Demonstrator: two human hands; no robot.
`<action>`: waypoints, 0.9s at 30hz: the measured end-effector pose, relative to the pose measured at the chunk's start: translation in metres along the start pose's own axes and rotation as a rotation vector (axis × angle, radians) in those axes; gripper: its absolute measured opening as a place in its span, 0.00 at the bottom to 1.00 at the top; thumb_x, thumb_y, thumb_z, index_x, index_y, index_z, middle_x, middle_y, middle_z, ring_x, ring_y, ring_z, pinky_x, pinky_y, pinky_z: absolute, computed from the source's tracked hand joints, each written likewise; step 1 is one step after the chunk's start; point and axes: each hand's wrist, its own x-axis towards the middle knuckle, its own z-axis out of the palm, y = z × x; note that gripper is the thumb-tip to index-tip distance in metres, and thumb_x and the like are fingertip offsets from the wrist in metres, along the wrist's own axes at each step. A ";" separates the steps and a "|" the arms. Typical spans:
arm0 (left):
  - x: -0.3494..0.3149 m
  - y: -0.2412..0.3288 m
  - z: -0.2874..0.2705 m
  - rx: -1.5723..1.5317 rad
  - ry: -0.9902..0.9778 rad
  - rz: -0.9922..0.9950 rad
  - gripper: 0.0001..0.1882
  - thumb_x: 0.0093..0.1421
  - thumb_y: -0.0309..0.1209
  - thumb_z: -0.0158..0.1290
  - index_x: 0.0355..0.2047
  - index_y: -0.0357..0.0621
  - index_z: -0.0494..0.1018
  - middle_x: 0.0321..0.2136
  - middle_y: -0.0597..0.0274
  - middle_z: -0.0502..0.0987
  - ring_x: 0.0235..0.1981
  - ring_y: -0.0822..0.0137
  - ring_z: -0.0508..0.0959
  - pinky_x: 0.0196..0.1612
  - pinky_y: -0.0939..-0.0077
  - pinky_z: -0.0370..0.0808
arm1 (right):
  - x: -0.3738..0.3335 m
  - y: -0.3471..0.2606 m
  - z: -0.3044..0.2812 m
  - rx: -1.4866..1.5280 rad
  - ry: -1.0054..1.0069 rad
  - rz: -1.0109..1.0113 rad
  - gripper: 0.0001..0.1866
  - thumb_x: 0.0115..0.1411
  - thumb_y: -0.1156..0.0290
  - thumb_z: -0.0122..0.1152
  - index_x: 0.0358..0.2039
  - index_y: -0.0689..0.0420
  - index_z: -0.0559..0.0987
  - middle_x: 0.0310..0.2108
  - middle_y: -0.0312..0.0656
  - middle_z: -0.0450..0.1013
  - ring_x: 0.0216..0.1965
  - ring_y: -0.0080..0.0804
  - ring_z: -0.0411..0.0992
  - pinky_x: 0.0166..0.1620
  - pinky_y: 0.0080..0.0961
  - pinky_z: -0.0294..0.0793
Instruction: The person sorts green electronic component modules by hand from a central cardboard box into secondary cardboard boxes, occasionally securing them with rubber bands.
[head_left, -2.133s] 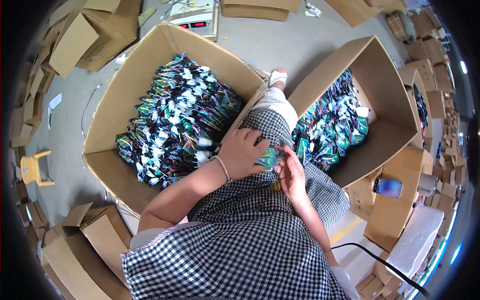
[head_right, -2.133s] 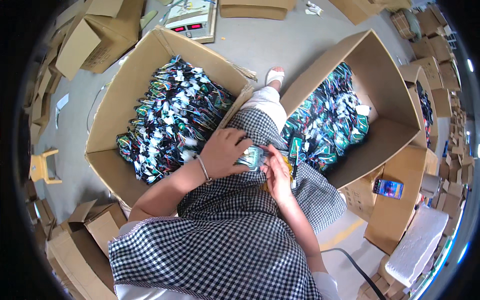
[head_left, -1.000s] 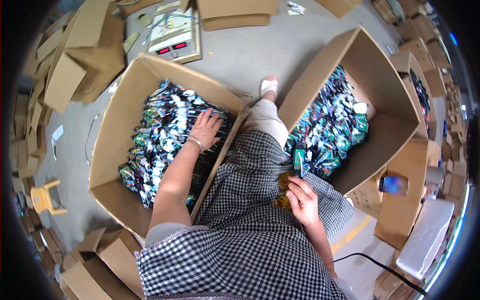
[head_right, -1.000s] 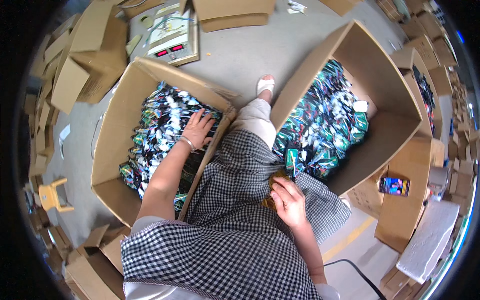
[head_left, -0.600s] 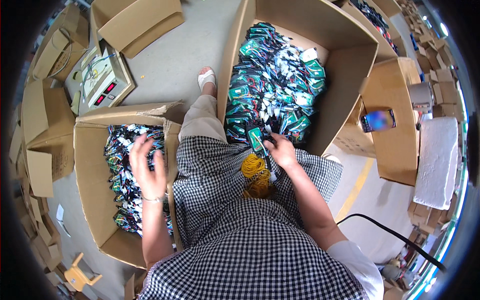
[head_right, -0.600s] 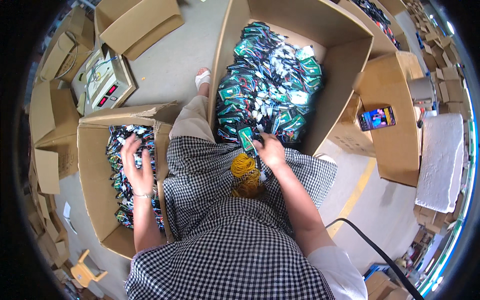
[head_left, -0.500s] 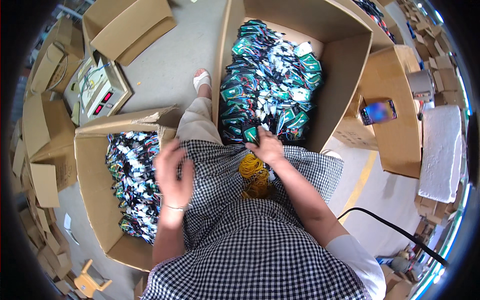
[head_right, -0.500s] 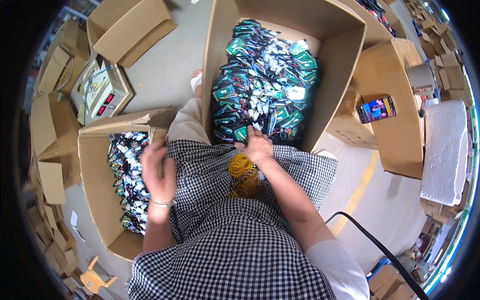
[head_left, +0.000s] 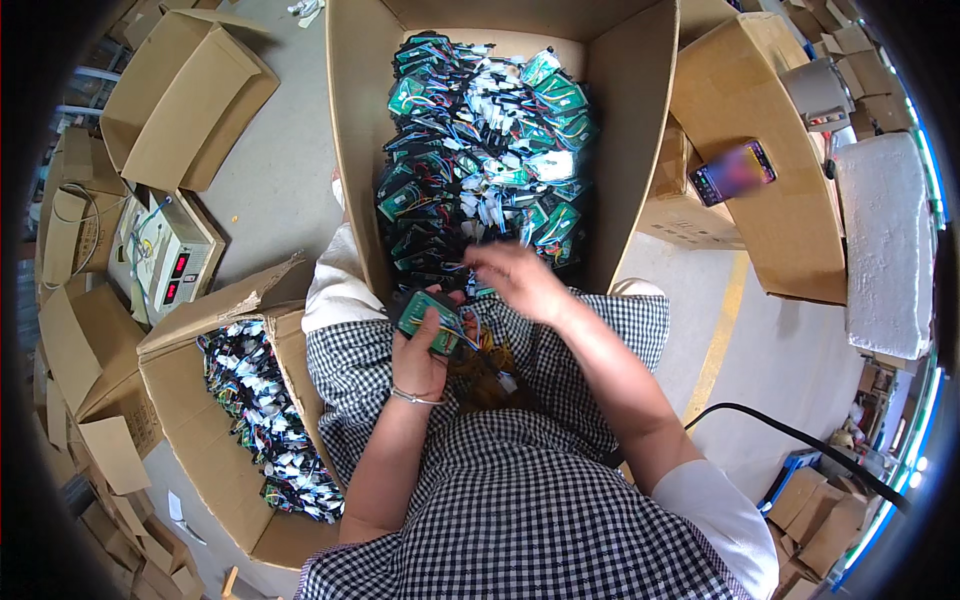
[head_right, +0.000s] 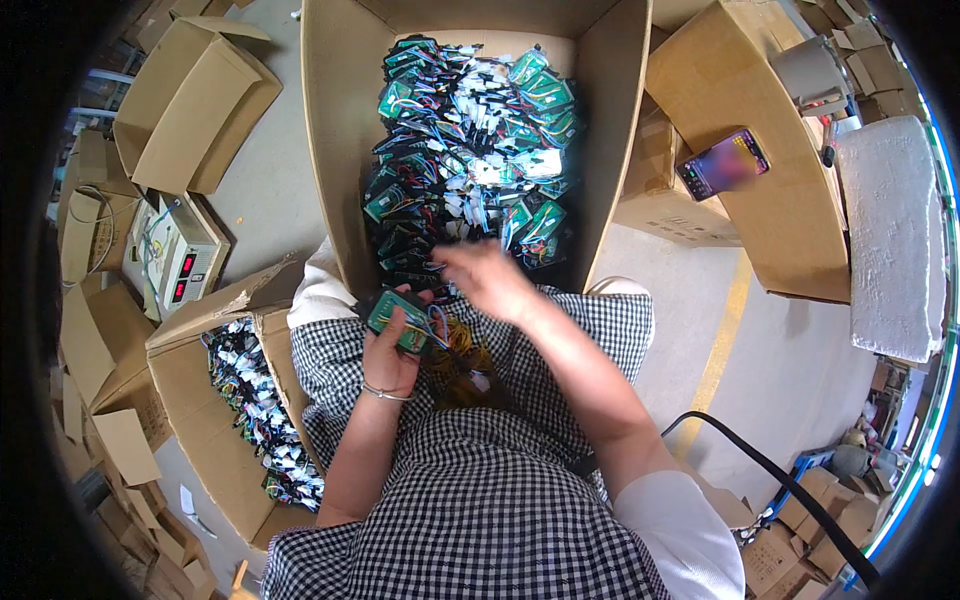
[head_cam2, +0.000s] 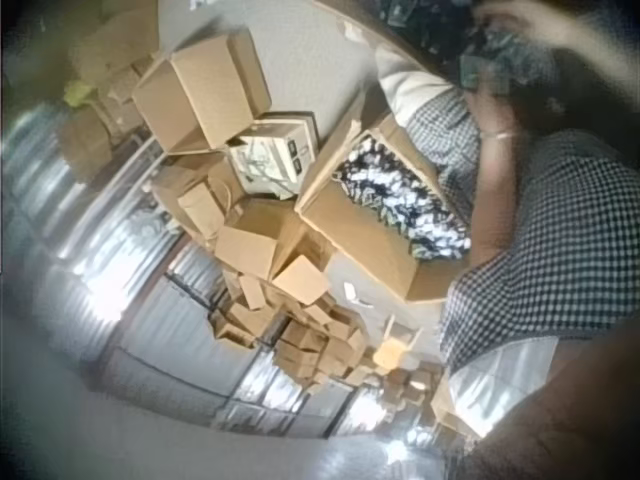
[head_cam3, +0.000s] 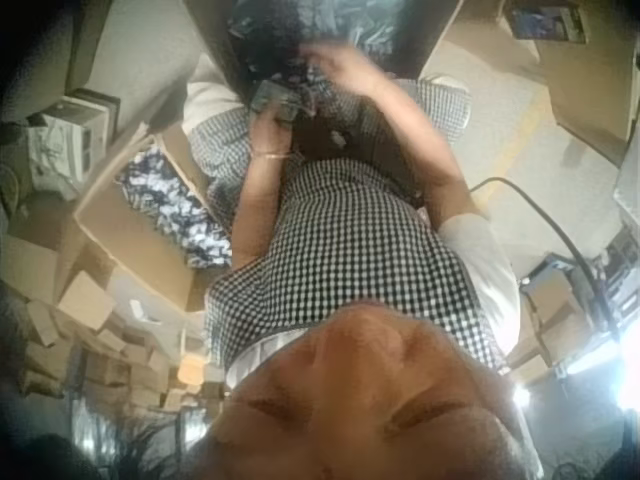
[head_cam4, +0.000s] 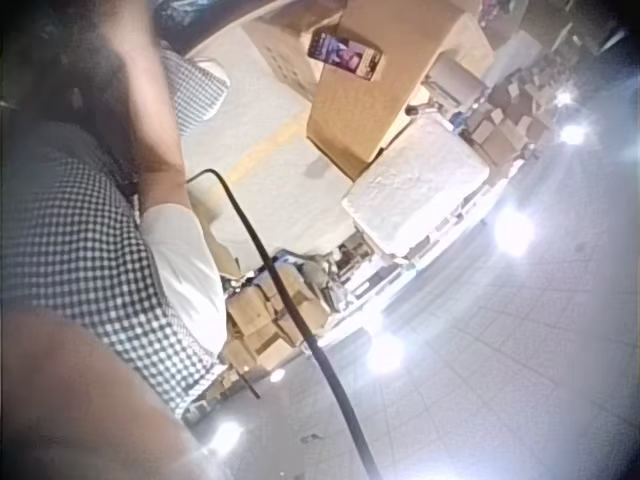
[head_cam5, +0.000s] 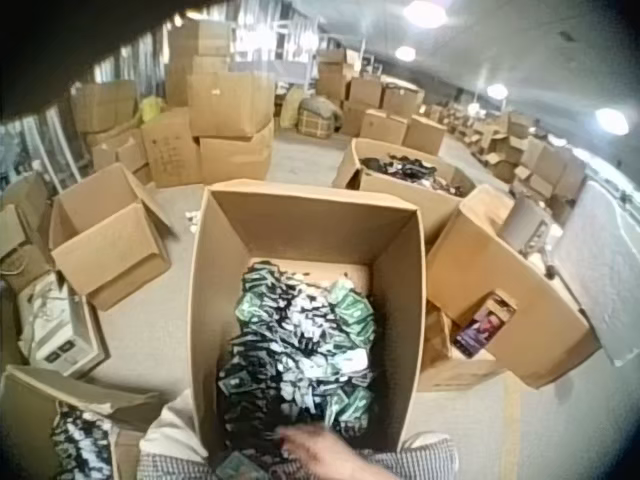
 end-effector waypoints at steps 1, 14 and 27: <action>0.000 0.005 -0.002 -0.097 -0.009 -0.051 0.24 0.63 0.35 0.52 0.57 0.42 0.61 0.47 0.53 0.73 0.42 0.59 0.77 0.43 0.67 0.77 | 0.006 0.006 -0.009 -0.433 0.026 -0.098 0.21 0.50 0.78 0.59 0.48 0.56 0.76 0.46 0.41 0.74 0.50 0.41 0.70 0.52 0.35 0.65; -0.026 0.018 -0.014 -0.393 -0.197 -0.043 0.30 0.58 0.55 0.51 0.50 0.43 0.69 0.45 0.56 0.76 0.43 0.57 0.77 0.47 0.58 0.74 | 0.009 0.093 -0.024 -1.263 -0.473 0.043 0.11 0.55 0.69 0.49 0.31 0.48 0.82 0.36 0.32 0.76 0.47 0.28 0.69 0.53 0.34 0.61; -0.037 0.054 0.007 -0.400 -0.152 0.031 0.39 0.61 0.64 0.35 0.51 0.40 0.70 0.48 0.53 0.74 0.26 0.68 0.71 0.21 0.77 0.69 | -0.047 -0.131 -0.102 0.348 0.035 0.013 0.17 0.54 0.78 0.62 0.45 0.63 0.73 0.36 0.39 0.74 0.39 0.24 0.71 0.44 0.25 0.71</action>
